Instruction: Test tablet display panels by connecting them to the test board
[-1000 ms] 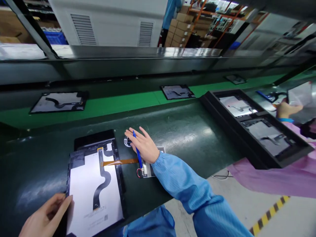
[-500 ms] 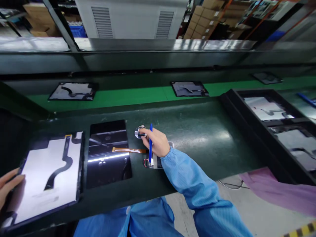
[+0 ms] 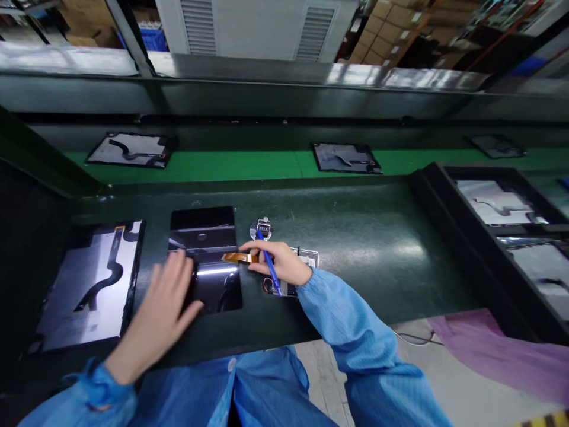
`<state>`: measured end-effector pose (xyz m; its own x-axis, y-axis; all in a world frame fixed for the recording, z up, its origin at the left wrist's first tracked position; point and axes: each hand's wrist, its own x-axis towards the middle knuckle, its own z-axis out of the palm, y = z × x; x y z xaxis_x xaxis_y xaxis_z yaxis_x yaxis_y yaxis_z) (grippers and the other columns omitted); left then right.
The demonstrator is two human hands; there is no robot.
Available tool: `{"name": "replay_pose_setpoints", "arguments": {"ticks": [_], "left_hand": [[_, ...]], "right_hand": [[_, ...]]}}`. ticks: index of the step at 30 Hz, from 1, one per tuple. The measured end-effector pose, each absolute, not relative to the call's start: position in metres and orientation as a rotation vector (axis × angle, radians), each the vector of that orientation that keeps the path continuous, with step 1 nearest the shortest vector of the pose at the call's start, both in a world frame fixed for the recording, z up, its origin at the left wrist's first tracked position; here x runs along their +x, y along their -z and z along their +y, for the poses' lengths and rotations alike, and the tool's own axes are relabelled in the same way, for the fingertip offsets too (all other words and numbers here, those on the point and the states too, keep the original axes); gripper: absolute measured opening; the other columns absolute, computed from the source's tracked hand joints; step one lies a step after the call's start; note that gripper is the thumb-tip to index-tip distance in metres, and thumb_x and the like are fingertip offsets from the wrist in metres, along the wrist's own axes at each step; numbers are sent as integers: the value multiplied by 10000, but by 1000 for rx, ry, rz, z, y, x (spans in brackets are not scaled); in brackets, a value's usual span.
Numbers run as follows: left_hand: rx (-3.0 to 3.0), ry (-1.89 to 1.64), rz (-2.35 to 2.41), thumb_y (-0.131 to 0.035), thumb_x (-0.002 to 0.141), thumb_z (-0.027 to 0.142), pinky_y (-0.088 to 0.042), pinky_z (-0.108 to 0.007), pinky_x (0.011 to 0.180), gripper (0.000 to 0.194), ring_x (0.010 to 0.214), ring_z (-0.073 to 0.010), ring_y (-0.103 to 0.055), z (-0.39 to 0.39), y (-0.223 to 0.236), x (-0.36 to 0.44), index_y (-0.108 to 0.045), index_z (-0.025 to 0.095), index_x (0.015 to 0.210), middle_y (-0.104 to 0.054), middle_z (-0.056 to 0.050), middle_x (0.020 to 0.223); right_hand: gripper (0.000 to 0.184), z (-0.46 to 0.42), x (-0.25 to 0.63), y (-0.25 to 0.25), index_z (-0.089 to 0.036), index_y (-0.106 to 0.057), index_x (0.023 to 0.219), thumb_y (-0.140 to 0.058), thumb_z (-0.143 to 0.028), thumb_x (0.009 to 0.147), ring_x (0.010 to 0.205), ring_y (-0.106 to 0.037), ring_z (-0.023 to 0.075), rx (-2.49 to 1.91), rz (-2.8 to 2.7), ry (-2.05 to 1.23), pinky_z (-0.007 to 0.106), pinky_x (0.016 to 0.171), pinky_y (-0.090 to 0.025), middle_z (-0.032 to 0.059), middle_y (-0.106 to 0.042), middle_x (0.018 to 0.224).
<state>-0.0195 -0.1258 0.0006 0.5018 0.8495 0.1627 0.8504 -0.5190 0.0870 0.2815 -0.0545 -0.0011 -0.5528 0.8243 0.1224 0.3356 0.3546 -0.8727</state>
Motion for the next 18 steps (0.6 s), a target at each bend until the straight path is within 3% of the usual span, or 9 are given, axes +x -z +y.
{"name": "replay_pose_setpoints", "arguments": {"ticks": [4,6,8,12,15,18], "left_hand": [[-2939,163,-1297,-545,804,692,-285,-578,1145,1063,1465,-375,-230,-152,16,26,-129,58,1548,-257,-252,1579],[-2954,139,-1311,-610,741,707,-292,-569,1152,1136,1458,-371,-256,-165,22,24,-149,52,1546,-266,-236,1579],[-2961,151,-1294,-669,769,567,-310,-559,1151,1041,1449,-358,-284,-179,26,16,-179,80,1547,-287,-205,1578],[-3024,418,-1208,-625,845,187,-345,-527,1151,766,1402,-305,-395,-209,30,-2,-284,161,1530,-479,-158,1479],[-2994,888,-1394,-559,882,113,-386,-553,1128,680,1379,-301,-430,-228,24,-12,-358,306,1502,-575,-93,1399],[-2555,1267,-2066,-502,911,173,-479,-555,1055,636,1319,-336,-498,-235,17,-14,-355,398,1487,-579,-39,1398]], "right_hand": [[278,-55,286,-12,-164,-637,983,-692,-399,846,554,-569,80,-897,-1599,-1478,225,549,-486,-10,-614,740],[299,-55,287,-18,-164,-602,870,-709,-440,827,529,-554,78,-879,-1458,-1530,212,513,-463,-24,-583,658],[319,-55,288,-23,-173,-578,877,-749,-428,791,521,-538,66,-856,-1355,-1550,200,503,-452,-34,-577,660],[505,-53,291,-23,-206,-556,1151,-797,-352,732,540,-523,59,-803,-1229,-1604,197,504,-442,-43,-590,748],[480,-51,293,-17,-202,-571,1141,-790,-334,734,546,-513,63,-779,-1218,-1628,203,514,-434,-51,-560,714],[329,-50,294,-12,-192,-589,980,-777,-348,758,525,-491,58,-743,-1234,-1618,202,509,-420,-61,-526,657]]}}
